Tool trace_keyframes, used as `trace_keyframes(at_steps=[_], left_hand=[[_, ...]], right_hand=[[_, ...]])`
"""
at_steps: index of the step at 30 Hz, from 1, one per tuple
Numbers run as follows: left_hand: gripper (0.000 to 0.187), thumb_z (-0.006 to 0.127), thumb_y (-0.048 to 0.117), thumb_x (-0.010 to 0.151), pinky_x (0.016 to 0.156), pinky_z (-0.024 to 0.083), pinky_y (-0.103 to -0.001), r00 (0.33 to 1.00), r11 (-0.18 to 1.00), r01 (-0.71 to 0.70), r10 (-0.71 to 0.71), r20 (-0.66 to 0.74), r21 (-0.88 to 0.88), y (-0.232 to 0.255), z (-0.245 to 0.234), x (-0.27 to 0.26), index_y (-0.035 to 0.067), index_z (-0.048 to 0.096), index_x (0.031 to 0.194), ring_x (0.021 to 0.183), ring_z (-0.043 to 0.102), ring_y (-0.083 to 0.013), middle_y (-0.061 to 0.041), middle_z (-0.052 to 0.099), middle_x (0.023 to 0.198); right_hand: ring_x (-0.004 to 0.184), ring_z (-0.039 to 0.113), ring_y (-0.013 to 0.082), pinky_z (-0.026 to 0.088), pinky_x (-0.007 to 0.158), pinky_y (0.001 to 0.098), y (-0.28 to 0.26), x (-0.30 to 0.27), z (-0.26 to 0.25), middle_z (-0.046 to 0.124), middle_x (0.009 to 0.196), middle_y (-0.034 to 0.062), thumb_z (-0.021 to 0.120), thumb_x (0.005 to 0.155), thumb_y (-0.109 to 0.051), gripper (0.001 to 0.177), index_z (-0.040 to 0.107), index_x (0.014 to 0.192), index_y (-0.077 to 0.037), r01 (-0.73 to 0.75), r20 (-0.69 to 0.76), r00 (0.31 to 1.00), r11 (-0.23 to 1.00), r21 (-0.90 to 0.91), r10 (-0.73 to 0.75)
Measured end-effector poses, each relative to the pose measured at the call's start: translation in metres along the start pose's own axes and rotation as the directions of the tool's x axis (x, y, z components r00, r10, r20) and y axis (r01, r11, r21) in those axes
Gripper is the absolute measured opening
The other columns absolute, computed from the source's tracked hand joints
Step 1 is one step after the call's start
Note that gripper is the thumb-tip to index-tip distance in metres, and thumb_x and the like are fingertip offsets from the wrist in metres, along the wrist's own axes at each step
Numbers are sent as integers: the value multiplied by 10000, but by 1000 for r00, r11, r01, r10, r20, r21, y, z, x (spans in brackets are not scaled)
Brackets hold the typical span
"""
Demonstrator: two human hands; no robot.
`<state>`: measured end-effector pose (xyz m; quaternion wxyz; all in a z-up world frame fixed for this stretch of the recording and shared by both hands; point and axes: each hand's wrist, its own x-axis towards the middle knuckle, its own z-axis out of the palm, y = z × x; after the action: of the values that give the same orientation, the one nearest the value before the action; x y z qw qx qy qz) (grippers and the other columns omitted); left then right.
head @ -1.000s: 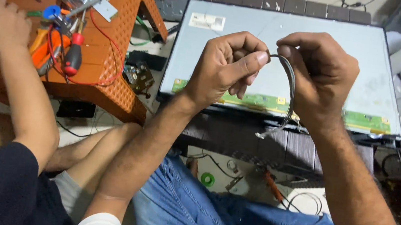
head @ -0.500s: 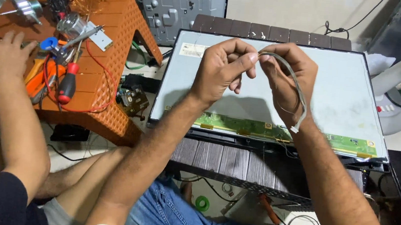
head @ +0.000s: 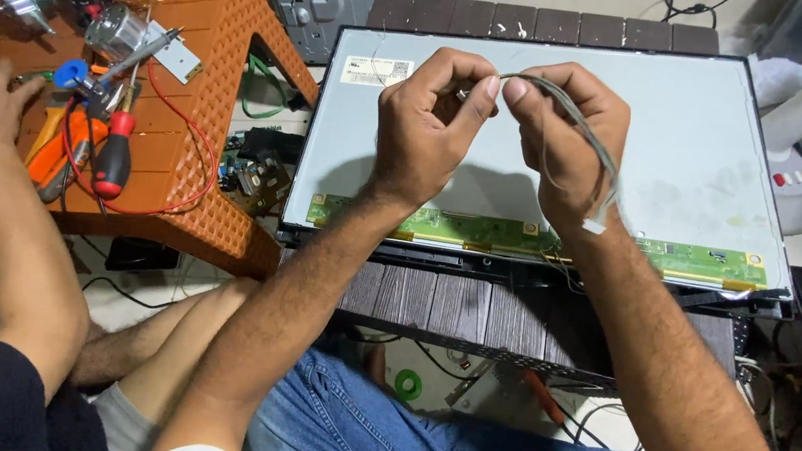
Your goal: The person sits on the floor and works on a disassembled flat-screen TV. They hold a thin wire and a flat ribbon cable, twisting and manipulating them with their hands over the exposed circuit board.
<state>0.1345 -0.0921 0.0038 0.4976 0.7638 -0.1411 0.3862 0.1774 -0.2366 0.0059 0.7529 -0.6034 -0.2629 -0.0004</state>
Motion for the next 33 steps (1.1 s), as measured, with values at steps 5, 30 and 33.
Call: trace_keyframes(at_steps=[5,30,33], left_hand=[[119,593,202,1029,533,465,-210,998,996,62,-62,4,-63,2,2,0,102,635,980,600,573,-62,3,692,777],[141,541,259,1055,552,455,-262,991,993,-49,35,129,108,1,-2,-9,138,610,1038,631,541,-94,32,650,858],[350,460,422,1017,457,489,-236,954,932,282,-247,169,-227,-1,0,-4,119,630,979,572,604,-118,-32,673,788]], right_hand=[[446,317,71,221,393,239,16,6,-9,401,550,-43,776,917,-220,213,640,894,-58,-122,-39,991,983,136,128],[443,226,72,137,393,253,14,5,-6,369,550,-46,858,819,-244,235,671,850,-106,-327,-79,928,897,296,364],[439,189,74,123,404,262,22,9,-14,342,545,-41,848,834,-281,249,655,852,-123,-321,-17,942,913,253,336]])
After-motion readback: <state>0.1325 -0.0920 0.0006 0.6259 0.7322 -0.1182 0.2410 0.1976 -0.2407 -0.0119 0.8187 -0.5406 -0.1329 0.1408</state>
